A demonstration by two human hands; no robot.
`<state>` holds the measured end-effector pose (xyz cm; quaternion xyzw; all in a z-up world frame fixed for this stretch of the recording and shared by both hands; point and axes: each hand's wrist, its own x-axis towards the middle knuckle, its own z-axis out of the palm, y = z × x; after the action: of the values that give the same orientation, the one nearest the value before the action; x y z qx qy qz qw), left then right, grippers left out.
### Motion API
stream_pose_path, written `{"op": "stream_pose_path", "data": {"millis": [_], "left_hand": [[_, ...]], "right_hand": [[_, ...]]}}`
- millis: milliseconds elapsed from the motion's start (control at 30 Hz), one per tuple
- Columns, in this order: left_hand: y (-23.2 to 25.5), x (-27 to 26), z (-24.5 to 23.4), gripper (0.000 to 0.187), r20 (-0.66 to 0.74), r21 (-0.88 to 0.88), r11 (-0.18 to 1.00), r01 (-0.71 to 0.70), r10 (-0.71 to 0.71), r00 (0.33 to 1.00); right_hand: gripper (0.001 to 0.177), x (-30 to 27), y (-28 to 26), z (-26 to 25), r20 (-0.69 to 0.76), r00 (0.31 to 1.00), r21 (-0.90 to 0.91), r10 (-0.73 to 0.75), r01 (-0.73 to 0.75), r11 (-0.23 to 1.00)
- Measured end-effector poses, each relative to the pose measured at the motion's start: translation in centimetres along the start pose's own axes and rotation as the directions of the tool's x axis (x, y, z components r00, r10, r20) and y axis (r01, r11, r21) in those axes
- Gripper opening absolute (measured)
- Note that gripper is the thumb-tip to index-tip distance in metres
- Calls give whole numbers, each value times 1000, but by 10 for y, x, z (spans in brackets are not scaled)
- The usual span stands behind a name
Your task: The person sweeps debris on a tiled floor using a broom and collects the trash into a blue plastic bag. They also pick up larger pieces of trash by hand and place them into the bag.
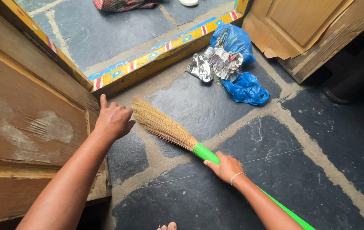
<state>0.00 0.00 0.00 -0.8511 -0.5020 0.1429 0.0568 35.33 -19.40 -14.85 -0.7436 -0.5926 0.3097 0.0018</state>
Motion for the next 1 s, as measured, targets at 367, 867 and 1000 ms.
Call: {"op": "stream_pose_path", "data": {"millis": [367, 867, 1000], "left_hand": [[-30, -2, 5, 33, -72, -40, 999, 32, -35, 997], [-23, 35, 13, 37, -94, -6, 1000, -4, 4, 996], [-29, 40, 3, 38, 2, -3, 998, 70, -70, 998]], "right_hand": [[53, 1, -18, -20, -157, 969, 336, 191, -130, 933], [45, 24, -46, -23, 38, 966, 581, 257, -231, 781], [51, -15, -18, -46, -49, 963, 450, 266, -216, 866]]}}
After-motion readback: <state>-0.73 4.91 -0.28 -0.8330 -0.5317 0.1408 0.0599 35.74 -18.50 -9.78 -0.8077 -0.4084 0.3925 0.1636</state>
